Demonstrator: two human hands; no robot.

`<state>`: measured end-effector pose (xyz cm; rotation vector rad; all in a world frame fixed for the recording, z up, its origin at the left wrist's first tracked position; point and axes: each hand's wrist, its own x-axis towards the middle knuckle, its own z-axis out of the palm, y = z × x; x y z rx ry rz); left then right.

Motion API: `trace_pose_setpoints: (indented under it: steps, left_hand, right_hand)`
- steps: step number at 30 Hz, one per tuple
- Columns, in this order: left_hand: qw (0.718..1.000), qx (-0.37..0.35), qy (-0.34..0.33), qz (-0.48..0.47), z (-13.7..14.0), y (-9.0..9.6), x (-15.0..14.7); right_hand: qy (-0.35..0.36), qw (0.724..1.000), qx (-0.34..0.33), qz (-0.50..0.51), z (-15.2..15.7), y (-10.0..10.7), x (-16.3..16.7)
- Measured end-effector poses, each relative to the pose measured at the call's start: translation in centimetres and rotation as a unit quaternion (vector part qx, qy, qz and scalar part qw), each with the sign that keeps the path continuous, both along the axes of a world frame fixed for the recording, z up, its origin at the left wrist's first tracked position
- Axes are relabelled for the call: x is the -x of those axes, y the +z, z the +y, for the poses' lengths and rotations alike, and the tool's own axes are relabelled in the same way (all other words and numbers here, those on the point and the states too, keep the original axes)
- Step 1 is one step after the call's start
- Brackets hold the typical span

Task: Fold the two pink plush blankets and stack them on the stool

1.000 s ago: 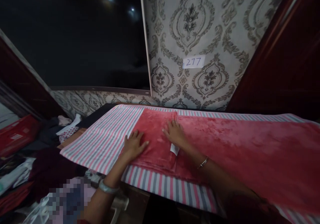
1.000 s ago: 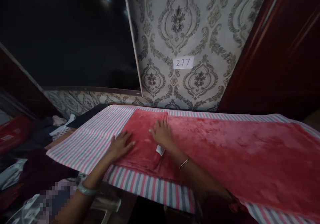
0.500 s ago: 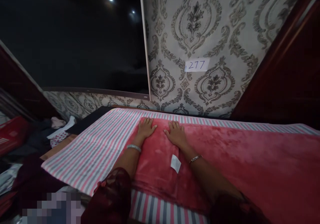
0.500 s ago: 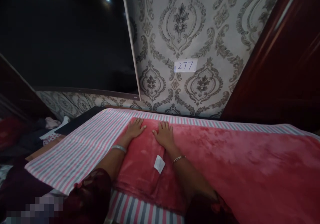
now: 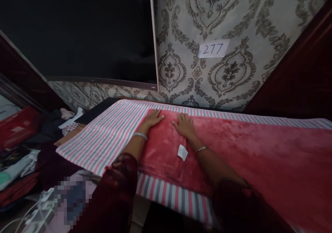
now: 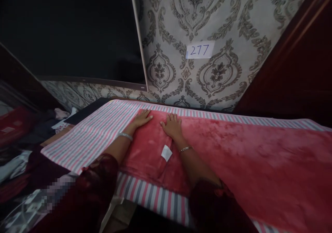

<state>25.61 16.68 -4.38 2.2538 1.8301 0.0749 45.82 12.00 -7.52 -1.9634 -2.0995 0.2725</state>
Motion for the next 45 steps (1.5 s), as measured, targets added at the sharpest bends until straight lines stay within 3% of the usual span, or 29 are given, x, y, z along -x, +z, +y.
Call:
trace_pose_setpoints:
  steps: [3, 6, 10, 13, 18, 26, 30, 32, 36, 40, 45]
  left_hand:
    - [0.999, -0.032, 0.003, 0.000, -1.4, 2.1, 0.9]
    - [0.998, -0.058, -0.011, 0.022, -4.7, 3.1, 2.6]
    - [0.996, -0.053, -0.031, 0.060, -10.4, 1.3, 4.8]
    - [0.995, -0.072, -0.008, 0.076, -13.2, -1.2, 5.3]
    - [0.991, -0.101, 0.012, 0.089, -13.7, -3.2, 4.9]
    - [0.993, -0.071, 0.012, 0.092, -13.0, -1.3, 5.2]
    - [0.993, -0.075, 0.016, 0.090, -12.9, 0.1, 4.7]
    - [0.991, -0.098, -0.014, 0.086, -12.7, 0.5, 3.4]
    - [0.983, -0.112, -0.142, 0.037, -11.4, 0.5, -1.8]
    - [0.965, -0.119, -0.232, 0.000, -9.4, 0.7, -8.7]
    - [0.960, -0.142, -0.239, 0.024, -8.7, 0.0, -13.9]
  right_hand:
    - [-0.002, 0.999, 0.044, 0.020, -0.2, 1.9, -0.1]
    - [-0.002, 0.999, 0.033, 0.029, -2.3, 3.4, 0.6]
    - [0.073, 0.997, -0.022, 0.009, -8.4, 2.9, 2.4]
    - [0.112, 0.993, -0.004, -0.024, -12.2, 0.9, 3.1]
    - [0.108, 0.994, -0.011, -0.022, -13.3, -0.7, 2.7]
    - [0.127, 0.989, -0.010, 0.069, -13.3, 0.6, 1.4]
    - [0.082, 0.979, -0.101, 0.156, -14.2, -0.8, -5.3]
    - [-0.010, 0.969, -0.157, 0.189, -15.1, -1.5, -10.9]
    - [-0.226, 0.936, -0.207, 0.172, -18.6, -1.2, -23.9]
    - [-0.416, 0.870, -0.228, 0.135, -23.8, 0.7, -34.8]
    - [-0.576, 0.782, -0.212, 0.110, -28.1, 2.0, -42.8]
